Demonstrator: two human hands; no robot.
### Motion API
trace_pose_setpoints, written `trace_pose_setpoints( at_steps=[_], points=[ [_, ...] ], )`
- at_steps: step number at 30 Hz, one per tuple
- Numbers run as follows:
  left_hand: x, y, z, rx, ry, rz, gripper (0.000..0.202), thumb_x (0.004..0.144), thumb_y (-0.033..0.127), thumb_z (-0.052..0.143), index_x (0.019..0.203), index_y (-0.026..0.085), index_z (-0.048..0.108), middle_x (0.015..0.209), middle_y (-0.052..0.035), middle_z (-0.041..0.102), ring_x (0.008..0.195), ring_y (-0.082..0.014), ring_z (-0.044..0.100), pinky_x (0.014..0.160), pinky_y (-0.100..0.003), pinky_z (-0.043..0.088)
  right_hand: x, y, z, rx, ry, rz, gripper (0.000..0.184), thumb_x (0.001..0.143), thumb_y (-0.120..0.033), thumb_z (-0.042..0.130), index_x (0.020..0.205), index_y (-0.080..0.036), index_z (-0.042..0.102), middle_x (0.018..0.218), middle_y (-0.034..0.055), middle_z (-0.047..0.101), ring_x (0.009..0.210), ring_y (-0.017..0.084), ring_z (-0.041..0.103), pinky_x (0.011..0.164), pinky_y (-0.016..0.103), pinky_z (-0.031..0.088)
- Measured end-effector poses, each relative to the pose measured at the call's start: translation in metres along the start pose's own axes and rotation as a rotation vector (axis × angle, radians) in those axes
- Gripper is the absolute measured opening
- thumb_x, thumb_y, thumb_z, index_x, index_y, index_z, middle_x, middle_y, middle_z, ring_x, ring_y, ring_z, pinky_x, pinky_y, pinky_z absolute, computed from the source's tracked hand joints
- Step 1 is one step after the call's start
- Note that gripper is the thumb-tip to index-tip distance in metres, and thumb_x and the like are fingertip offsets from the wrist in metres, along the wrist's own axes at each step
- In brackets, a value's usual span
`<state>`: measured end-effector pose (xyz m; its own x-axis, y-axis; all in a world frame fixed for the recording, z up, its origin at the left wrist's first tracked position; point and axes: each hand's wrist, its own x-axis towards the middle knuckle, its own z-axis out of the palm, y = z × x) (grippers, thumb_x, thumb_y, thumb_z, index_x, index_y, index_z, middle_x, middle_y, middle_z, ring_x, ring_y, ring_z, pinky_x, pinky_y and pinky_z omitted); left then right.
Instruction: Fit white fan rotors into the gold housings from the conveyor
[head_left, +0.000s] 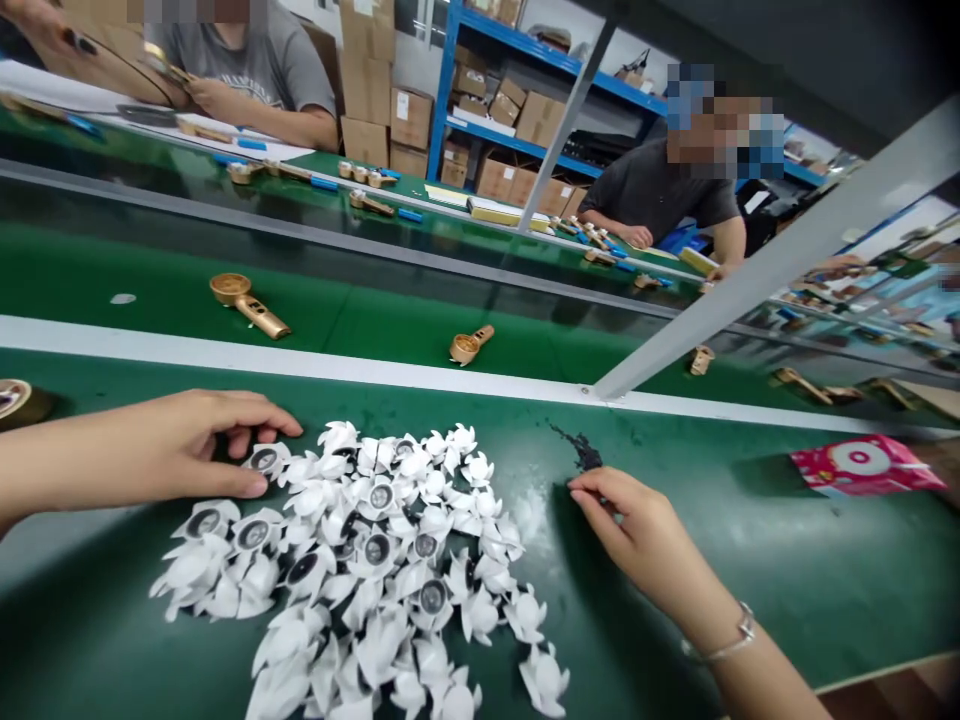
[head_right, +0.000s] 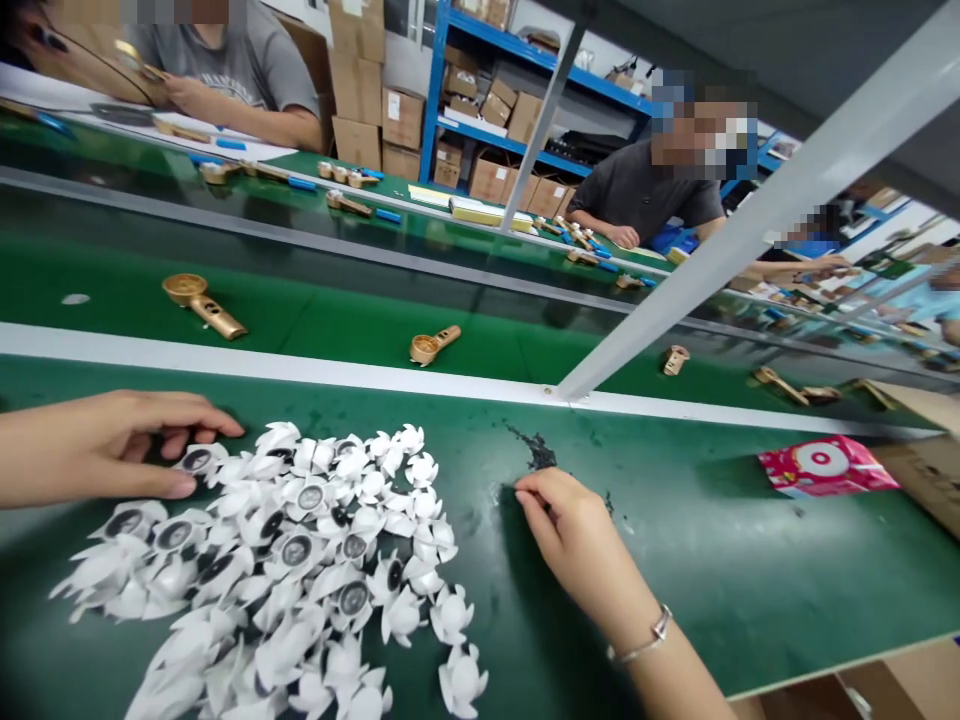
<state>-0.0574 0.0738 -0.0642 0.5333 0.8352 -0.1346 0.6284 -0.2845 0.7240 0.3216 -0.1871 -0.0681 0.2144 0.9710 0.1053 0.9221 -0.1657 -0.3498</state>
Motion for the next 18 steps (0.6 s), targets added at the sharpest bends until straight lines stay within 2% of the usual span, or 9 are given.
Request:
trace_pose_setpoints(
  at_steps=[2, 4, 9, 13, 15, 18],
  points=[
    [0.001, 0.004, -0.004, 0.112, -0.058, 0.027, 0.046, 0.067, 0.064, 0.078, 0.093, 0.027, 0.079, 0.06, 0.0053, 0.055, 0.046, -0.0077, 0.038, 0.046, -0.016, 0.027, 0.003, 0.001, 0.004, 0.003, -0.012, -0.041, 0.023, 0.099, -0.024, 0.048, 0.096, -0.02, 0.07, 0.098, 0.0091, 0.074, 0.09, 0.022, 0.071, 0.083, 0.035, 0.058],
    [0.001, 0.008, -0.007, 0.152, -0.065, 0.043, 0.038, 0.073, 0.059, 0.077, 0.091, 0.025, 0.078, 0.06, 0.0055, 0.058, 0.05, -0.0086, 0.043, 0.049, -0.015, 0.031, 0.008, -0.001, 0.003, -0.014, -0.038, -0.069, 0.023, 0.098, -0.021, 0.048, 0.094, -0.021, 0.071, 0.097, 0.0087, 0.073, 0.091, 0.022, 0.07, 0.084, 0.035, 0.058],
    [-0.013, 0.011, -0.003, 0.167, 0.002, 0.014, 0.036, 0.073, 0.051, 0.081, 0.094, 0.023, 0.075, 0.067, 0.0055, 0.062, 0.057, -0.0104, 0.052, 0.054, -0.016, 0.038, 0.014, -0.015, -0.003, -0.141, -0.13, -0.084, 0.031, 0.098, -0.016, 0.044, 0.086, -0.019, 0.072, 0.09, 0.009, 0.07, 0.08, 0.022, 0.069, 0.073, 0.035, 0.056],
    [-0.022, 0.014, 0.0, 0.188, 0.073, 0.048, 0.031, 0.075, 0.048, 0.079, 0.094, 0.024, 0.075, 0.073, 0.0042, 0.064, 0.064, -0.0127, 0.055, 0.059, -0.017, 0.04, 0.02, -0.026, 0.002, -0.269, -0.167, -0.038, 0.035, 0.095, -0.014, 0.043, 0.068, -0.018, 0.065, 0.076, 0.0088, 0.065, 0.066, 0.022, 0.065, 0.062, 0.035, 0.05],
    [-0.022, 0.016, 0.0, 0.169, 0.061, 0.083, 0.027, 0.076, 0.047, 0.077, 0.09, 0.023, 0.075, 0.075, 0.0025, 0.065, 0.067, -0.0145, 0.056, 0.06, -0.019, 0.041, 0.025, -0.028, 0.006, -0.318, -0.158, -0.005, 0.033, 0.091, -0.011, 0.046, 0.061, -0.019, 0.059, 0.071, 0.0085, 0.063, 0.06, 0.021, 0.062, 0.057, 0.033, 0.046],
    [-0.019, 0.015, -0.003, 0.118, 0.016, 0.088, 0.033, 0.068, 0.045, 0.082, 0.088, 0.019, 0.075, 0.079, -0.0025, 0.068, 0.072, -0.0194, 0.06, 0.061, -0.023, 0.042, 0.034, -0.03, 0.007, -0.34, -0.128, 0.031, 0.03, 0.082, -0.008, 0.052, 0.055, -0.021, 0.049, 0.066, 0.0073, 0.06, 0.051, 0.018, 0.055, 0.051, 0.03, 0.039]
  ],
)
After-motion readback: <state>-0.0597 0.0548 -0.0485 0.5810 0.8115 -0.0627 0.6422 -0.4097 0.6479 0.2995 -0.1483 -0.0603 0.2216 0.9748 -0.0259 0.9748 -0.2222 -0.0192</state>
